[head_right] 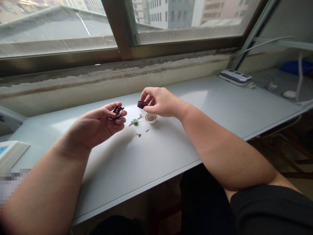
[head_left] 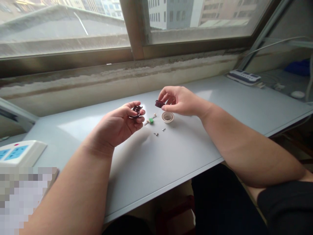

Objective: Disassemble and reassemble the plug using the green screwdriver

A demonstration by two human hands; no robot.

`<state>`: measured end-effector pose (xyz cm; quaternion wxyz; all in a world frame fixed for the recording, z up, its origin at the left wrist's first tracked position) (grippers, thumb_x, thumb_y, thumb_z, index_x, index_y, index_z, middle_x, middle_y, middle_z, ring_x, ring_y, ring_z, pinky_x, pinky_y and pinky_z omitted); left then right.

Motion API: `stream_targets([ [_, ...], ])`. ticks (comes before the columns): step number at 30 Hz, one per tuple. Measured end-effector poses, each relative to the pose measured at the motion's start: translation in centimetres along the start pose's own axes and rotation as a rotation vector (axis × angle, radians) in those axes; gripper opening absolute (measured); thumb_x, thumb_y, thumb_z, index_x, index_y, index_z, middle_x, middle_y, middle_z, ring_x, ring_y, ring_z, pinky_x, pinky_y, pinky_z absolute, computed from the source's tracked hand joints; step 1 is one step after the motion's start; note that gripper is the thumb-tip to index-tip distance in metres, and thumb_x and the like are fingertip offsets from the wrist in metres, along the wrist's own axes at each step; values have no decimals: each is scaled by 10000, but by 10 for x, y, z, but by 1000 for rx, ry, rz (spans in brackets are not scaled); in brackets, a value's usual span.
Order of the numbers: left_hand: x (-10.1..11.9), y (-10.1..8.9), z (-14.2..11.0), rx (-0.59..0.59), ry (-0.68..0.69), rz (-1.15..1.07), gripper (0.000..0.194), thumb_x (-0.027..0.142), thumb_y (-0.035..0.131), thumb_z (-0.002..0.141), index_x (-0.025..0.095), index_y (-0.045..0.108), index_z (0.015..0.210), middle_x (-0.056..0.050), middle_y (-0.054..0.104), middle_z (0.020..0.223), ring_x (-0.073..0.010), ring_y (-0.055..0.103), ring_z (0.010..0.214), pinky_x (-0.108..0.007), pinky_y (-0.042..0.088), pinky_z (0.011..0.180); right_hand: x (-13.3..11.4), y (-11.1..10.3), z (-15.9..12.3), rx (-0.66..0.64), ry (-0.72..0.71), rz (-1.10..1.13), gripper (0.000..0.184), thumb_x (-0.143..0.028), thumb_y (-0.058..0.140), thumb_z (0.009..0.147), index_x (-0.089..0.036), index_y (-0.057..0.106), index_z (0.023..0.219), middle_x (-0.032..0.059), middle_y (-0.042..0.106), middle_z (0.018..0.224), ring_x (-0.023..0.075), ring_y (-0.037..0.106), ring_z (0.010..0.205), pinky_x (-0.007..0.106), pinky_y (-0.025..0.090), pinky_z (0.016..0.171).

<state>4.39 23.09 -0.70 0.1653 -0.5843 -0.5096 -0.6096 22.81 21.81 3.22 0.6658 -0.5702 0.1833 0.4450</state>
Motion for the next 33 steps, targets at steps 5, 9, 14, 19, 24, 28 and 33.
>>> stream_targets([
  [5, 2, -3, -3, 36, 51, 70, 453, -44, 748, 706, 180, 682, 1094, -69, 686, 932, -149, 648, 786, -225, 559, 702, -2, -3, -1, 24, 10, 0, 346, -190, 752, 841, -216, 637, 1166, 47, 740, 1056, 156, 657, 776, 318, 546, 717],
  [9, 2, -9, -3, 93, 65, 102, 345, -30, 791, 733, 125, 711, 1031, -88, 711, 954, -153, 695, 834, -243, 616, 800, -3, -3, -2, 32, 6, -7, 399, -211, 755, 845, -208, 647, 1229, 52, 725, 1091, 145, 648, 753, 319, 545, 726],
  [14, 0, -22, -1, 192, 54, 88, 214, -26, 754, 765, 125, 653, 878, -95, 703, 918, -155, 718, 832, -212, 637, 777, -3, -5, 0, 50, 4, -82, 345, -171, 737, 828, -183, 720, 1172, 63, 759, 1057, 154, 649, 769, 316, 531, 725],
  [19, 1, -24, 0, 229, 46, 142, 178, -15, 719, 779, 126, 614, 807, -89, 670, 871, -132, 686, 759, -163, 603, 660, 5, -14, 1, 107, 51, -269, 330, -144, 738, 791, -177, 754, 1119, 73, 785, 1016, 217, 690, 905, 335, 500, 780],
  [24, 2, -28, 1, 264, 37, 183, 168, 22, 739, 773, 119, 601, 774, -92, 652, 866, -120, 655, 710, -138, 542, 546, 17, -13, 3, 57, 164, -395, 297, -205, 771, 793, -201, 765, 1090, 74, 799, 1045, 232, 679, 895, 358, 466, 788],
  [28, 4, -31, 1, 294, 57, 185, 172, 65, 761, 767, 117, 597, 779, -67, 618, 854, -111, 634, 674, -139, 511, 503, 22, -10, 3, 38, 212, -418, 274, -240, 780, 815, -204, 761, 1087, 74, 806, 1056, 229, 682, 900, 359, 469, 792],
  [33, 6, -26, -1, 286, 49, 166, 265, 3, 742, 712, 136, 518, 764, -20, 558, 793, -45, 513, 549, -100, 371, 417, 25, -13, 2, 59, 250, -481, 255, -294, 769, 868, -209, 753, 1109, 64, 815, 1069, 240, 696, 960, 370, 477, 837],
])
Point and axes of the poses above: each hand's wrist, its own z-axis towards the middle knuckle, its own y-axis out of the palm, x = y × z, the point moved 9 cm from there along z, towards the middle knuckle
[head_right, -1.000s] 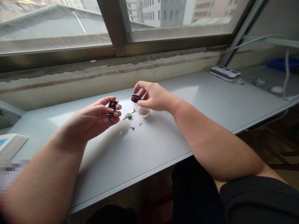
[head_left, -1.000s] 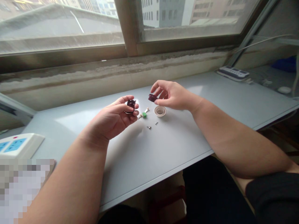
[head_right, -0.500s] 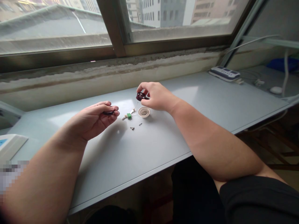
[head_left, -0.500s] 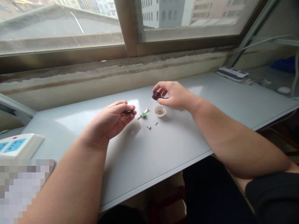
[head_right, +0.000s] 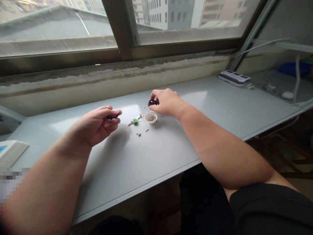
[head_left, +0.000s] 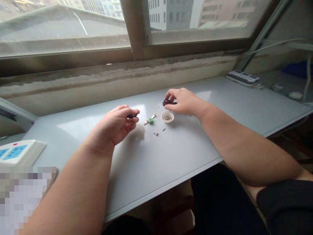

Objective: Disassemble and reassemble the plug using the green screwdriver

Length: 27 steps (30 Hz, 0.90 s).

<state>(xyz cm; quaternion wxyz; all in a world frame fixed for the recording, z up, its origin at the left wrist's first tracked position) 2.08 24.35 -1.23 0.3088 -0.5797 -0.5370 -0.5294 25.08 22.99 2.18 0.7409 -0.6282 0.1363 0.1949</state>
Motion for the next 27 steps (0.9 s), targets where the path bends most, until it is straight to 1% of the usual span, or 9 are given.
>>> stream_targets([
  [4, 2, -1, 0, 35, 8, 2, 331, 1, 740, 692, 168, 478, 803, 4, 557, 780, -37, 447, 490, -117, 320, 390, -1, 3, 0, -24, -10, -19, 245, -291, 767, 877, -213, 751, 1108, 55, 817, 1090, 241, 705, 1007, 358, 495, 850],
  [9, -2, -5, 3, 84, -18, -66, 226, 50, 622, 648, 161, 484, 787, -32, 565, 762, -54, 432, 470, -146, 295, 381, 5, 13, 2, -70, 16, 24, 249, -310, 777, 880, -223, 747, 1110, 42, 808, 1105, 229, 716, 991, 346, 507, 840],
  [11, -1, -6, 4, 83, -3, -55, 273, 29, 631, 629, 162, 488, 820, -36, 576, 787, -51, 437, 483, -146, 309, 399, 8, 16, 3, -72, 30, 30, 266, -317, 785, 874, -223, 749, 1120, 44, 806, 1110, 230, 716, 995, 347, 512, 849],
  [15, 1, -11, 3, 97, 41, -26, 462, -15, 700, 630, 197, 489, 982, -36, 606, 850, -59, 449, 508, -154, 315, 427, 14, 18, 7, -71, 40, 43, 308, -355, 778, 886, -211, 758, 1157, 69, 791, 1163, 248, 708, 1019, 370, 522, 870],
  [17, 1, -12, 3, 98, 57, -48, 533, -14, 718, 628, 217, 472, 1040, -30, 615, 851, -62, 438, 500, -166, 318, 434, 12, 12, 7, -20, 7, 54, 329, -369, 770, 897, -193, 763, 1174, 94, 771, 1199, 262, 697, 1057, 389, 522, 909],
  [19, 2, -11, 3, 82, 73, -58, 571, -11, 730, 617, 230, 468, 1064, -26, 628, 851, -60, 418, 490, -172, 312, 435, 2, 4, 5, 57, -86, 75, 310, -353, 753, 909, -179, 773, 1165, 110, 751, 1209, 262, 685, 1094, 390, 512, 951],
  [21, 4, -9, 2, 71, 89, -59, 584, -5, 738, 610, 241, 468, 1066, -17, 645, 853, -52, 388, 477, -170, 295, 430, -15, 1, -2, 81, -201, 82, 264, -333, 736, 923, -189, 795, 1135, 104, 744, 1193, 260, 671, 1124, 387, 489, 984],
  [24, 7, -7, 0, 71, 119, -47, 566, 21, 738, 624, 253, 468, 1064, -4, 682, 857, -42, 327, 449, -164, 265, 415, -40, 14, -12, 3, -264, -28, 244, -366, 749, 925, -250, 831, 1123, 85, 746, 1186, 296, 640, 1155, 438, 431, 1006],
  [27, 8, -6, -1, 95, 134, -11, 456, 53, 726, 655, 217, 505, 1018, -57, 742, 931, -34, 325, 443, -158, 258, 401, -59, 28, -19, -44, -270, -150, 300, -410, 735, 949, -275, 828, 1200, 90, 752, 1193, 323, 609, 1189, 484, 365, 1015],
])
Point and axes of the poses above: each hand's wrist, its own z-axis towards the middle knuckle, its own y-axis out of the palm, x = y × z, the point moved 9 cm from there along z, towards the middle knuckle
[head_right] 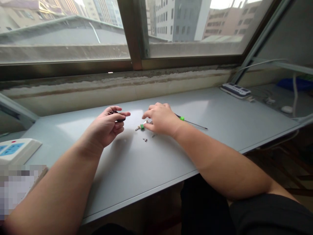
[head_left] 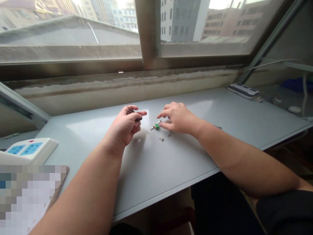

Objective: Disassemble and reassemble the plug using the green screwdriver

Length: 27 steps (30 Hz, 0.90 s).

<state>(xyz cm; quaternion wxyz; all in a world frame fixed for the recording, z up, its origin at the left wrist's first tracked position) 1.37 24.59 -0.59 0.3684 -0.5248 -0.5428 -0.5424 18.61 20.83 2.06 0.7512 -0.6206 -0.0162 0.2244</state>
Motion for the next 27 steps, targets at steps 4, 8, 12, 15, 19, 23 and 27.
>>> stream_targets([
  [4, -4, 0, 1, 27, -17, 18, 270, 70, 730, 705, 136, 593, 928, -119, 746, 996, -50, 501, 530, -148, 395, 462, -22, 12, 4, -30, -57, -66, 292, -453, 746, 944, -281, 840, 1161, 84, 771, 1173, 320, 589, 1168, 491, 308, 1002],
  [8, -8, -3, 5, 48, -16, 9, 245, 59, 695, 731, 109, 671, 969, -50, 669, 847, -113, 636, 602, -192, 519, 546, -27, 17, 7, -51, -109, -58, 139, -313, 735, 943, -253, 835, 1018, 56, 806, 1079, 298, 610, 1109, 488, 302, 984],
  [12, -10, 0, 7, 13, 0, -44, 285, 13, 697, 721, 138, 644, 972, -37, 663, 852, -162, 728, 699, -258, 617, 709, -9, -10, 4, 95, -93, 158, 144, -329, 821, 889, -205, 806, 961, 35, 807, 909, 244, 634, 981, 429, 369, 950],
  [15, -11, 4, 5, -31, -6, -45, 262, 33, 710, 760, 147, 641, 985, -48, 675, 885, -171, 744, 728, -268, 624, 734, 18, -37, -1, 241, -33, 471, 286, -467, 840, 868, -183, 803, 884, 34, 763, 799, 173, 589, 754, 343, 417, 750],
  [19, -12, 10, 2, -94, -4, 23, 264, 115, 783, 764, 157, 653, 990, -49, 665, 880, -139, 690, 663, -191, 515, 574, 47, -48, -3, 338, 33, 744, 384, -546, 823, 869, -167, 769, 851, 22, 709, 724, 136, 535, 646, 310, 395, 629],
  [23, -10, 12, 1, -141, 23, 19, 336, 199, 882, 709, 150, 662, 958, -41, 658, 851, -70, 548, 566, -168, 428, 520, 51, -35, 3, 297, 41, 914, 444, -601, 833, 850, -172, 721, 861, 25, 708, 765, 133, 583, 682, 285, 452, 635],
  [27, -10, 15, -1, -186, 21, 10, 458, 233, 963, 634, 141, 693, 992, -50, 682, 864, -99, 620, 639, -184, 494, 586, 44, -21, 7, 200, 50, 1122, 507, -653, 861, 800, -185, 672, 847, 17, 711, 762, 113, 577, 625, 265, 485, 596],
])
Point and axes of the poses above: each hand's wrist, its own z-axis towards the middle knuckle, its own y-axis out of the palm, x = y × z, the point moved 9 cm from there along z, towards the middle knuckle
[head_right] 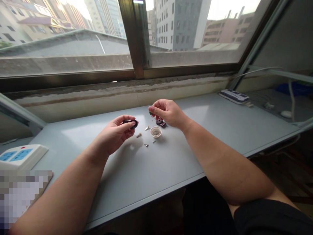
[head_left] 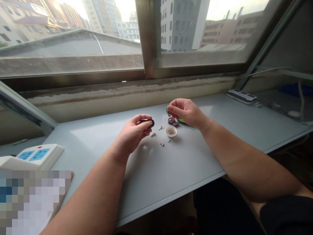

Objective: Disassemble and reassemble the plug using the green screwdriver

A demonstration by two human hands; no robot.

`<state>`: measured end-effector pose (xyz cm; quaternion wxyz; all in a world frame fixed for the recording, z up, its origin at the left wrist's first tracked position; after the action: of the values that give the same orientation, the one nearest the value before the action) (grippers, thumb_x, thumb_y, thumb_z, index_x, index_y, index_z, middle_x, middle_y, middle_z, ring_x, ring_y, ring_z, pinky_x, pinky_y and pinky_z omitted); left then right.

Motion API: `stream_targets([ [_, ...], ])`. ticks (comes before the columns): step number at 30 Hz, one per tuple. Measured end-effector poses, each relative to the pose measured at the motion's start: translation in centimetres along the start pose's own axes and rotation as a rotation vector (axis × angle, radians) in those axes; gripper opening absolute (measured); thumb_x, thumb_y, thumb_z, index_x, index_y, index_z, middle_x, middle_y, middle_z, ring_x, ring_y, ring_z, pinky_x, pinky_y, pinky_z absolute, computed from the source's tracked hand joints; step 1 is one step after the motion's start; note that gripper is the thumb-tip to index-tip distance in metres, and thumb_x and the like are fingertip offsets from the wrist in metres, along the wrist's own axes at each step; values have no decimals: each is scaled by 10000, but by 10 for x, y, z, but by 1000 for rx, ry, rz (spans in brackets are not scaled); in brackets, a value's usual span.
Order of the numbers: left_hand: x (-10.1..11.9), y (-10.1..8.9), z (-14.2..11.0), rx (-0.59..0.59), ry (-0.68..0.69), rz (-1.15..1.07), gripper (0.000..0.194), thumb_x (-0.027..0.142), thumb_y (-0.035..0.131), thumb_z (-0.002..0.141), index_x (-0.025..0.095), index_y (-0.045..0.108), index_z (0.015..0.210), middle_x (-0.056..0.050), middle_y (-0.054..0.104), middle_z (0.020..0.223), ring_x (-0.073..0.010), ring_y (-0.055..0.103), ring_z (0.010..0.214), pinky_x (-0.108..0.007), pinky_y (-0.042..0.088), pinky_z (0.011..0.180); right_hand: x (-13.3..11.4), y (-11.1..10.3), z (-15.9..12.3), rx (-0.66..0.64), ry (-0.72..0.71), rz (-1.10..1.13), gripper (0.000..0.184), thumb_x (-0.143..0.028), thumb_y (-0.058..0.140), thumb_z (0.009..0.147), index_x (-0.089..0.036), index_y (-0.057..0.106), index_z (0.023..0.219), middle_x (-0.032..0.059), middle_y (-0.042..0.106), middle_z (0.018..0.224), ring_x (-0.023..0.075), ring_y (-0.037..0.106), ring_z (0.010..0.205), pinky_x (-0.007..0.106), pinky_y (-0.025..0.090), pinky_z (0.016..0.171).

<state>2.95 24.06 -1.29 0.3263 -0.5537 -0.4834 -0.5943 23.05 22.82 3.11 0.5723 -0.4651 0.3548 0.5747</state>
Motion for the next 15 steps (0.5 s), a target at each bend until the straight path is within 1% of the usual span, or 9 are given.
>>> stream_targets([
  [2, 0, 3, -1, -24, -4, 0, 494, 259, 977, 640, 144, 697, 1031, -58, 705, 905, -131, 684, 694, -209, 551, 643, 2, 7, -1, -48, 35, 97, 477, -605, 888, 795, -182, 675, 848, 19, 724, 773, 106, 587, 626, 252, 493, 595],
  [6, 3, 12, -4, -74, -8, -51, 442, 260, 935, 690, 136, 690, 1036, -78, 738, 939, -182, 752, 752, -249, 602, 704, 4, 14, -3, -103, 99, 294, 349, -388, 952, 744, -180, 695, 857, 4, 746, 807, 90, 609, 653, 227, 518, 635],
  [9, 6, 19, -7, -99, -8, -89, 406, 221, 889, 693, 123, 705, 1041, -97, 756, 951, -214, 779, 793, -274, 622, 753, 5, 16, -5, -112, 128, 395, 325, -280, 926, 724, -197, 745, 980, 13, 794, 932, 107, 683, 746, 248, 586, 726],
  [11, 8, 22, -8, -110, -2, -99, 397, 209, 872, 691, 122, 715, 1045, -107, 767, 974, -232, 791, 826, -293, 631, 795, 5, 18, -5, -134, 127, 411, 354, -261, 902, 733, -202, 768, 1056, 27, 811, 996, 124, 731, 819, 279, 624, 807],
  [12, 8, 22, -9, -114, 3, -100, 394, 206, 868, 688, 123, 717, 1043, -109, 769, 983, -240, 795, 840, -306, 635, 820, 5, 18, -6, -144, 124, 405, 355, -256, 898, 736, -200, 776, 1064, 32, 814, 1009, 132, 749, 844, 293, 634, 841],
  [13, 9, 23, -9, -119, 9, -100, 394, 202, 870, 685, 125, 719, 1042, -109, 771, 991, -245, 797, 854, -321, 638, 848, 6, 18, -6, -147, 124, 388, 345, -251, 898, 736, -198, 783, 1057, 33, 816, 1001, 139, 761, 856, 299, 639, 853],
  [15, 9, 23, -9, -129, 24, -100, 406, 188, 888, 671, 130, 720, 1036, -105, 771, 1014, -248, 797, 877, -351, 637, 904, 9, 19, -6, -148, 134, 330, 323, -233, 904, 732, -196, 796, 1034, 30, 815, 953, 150, 776, 853, 278, 633, 803],
])
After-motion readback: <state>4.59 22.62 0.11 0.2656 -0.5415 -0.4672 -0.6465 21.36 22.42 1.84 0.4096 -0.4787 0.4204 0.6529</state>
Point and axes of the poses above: each hand's wrist, its own z-axis towards the middle knuckle, its own y-axis out of the palm, x = y × z, the point moved 9 cm from there along z, towards the middle knuckle
